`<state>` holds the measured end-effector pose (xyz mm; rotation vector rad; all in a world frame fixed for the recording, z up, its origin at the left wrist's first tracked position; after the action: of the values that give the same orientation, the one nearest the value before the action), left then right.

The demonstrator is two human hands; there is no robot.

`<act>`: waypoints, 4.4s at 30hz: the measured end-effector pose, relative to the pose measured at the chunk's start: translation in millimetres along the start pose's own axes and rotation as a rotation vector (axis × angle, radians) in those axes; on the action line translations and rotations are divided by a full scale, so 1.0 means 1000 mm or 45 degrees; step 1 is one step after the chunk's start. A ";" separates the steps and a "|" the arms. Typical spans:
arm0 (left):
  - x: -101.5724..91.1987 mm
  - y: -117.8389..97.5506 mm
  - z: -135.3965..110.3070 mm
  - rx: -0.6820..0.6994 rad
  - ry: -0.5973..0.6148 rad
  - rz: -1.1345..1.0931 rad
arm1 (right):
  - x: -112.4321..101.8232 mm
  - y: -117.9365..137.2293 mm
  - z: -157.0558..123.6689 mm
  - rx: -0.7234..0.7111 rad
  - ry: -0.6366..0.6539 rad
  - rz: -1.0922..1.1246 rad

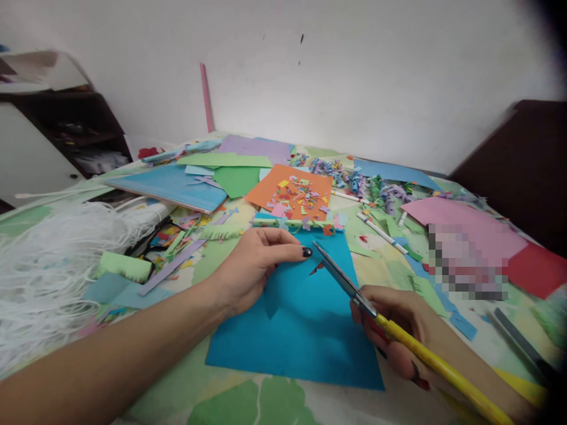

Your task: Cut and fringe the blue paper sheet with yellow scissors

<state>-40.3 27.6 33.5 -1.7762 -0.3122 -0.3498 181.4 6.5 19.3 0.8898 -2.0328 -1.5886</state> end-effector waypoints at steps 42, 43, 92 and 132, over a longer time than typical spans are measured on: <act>0.000 0.000 -0.001 0.012 0.000 0.008 | 0.002 0.002 0.002 0.035 -0.059 -0.017; 0.000 0.000 -0.001 0.013 -0.003 0.006 | 0.002 0.002 0.002 0.027 -0.064 -0.024; 0.000 -0.002 -0.002 0.014 0.008 -0.019 | -0.003 0.004 -0.001 -0.002 -0.161 -0.262; -0.001 0.000 -0.001 0.020 -0.003 0.028 | 0.000 0.002 -0.002 0.030 -0.091 -0.174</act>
<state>-40.8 26.7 33.2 -1.7631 -0.2960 -0.3287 182.1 5.6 21.8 1.0136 -2.0834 -1.6936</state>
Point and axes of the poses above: each hand's wrist, its own z-axis towards the middle knuckle, its own x-axis out of the palm, y = z × x, the point moved 2 cm from there along z, towards the middle knuckle, and after that the axes turned 3 degrees about -z, right-handed, at the moved point
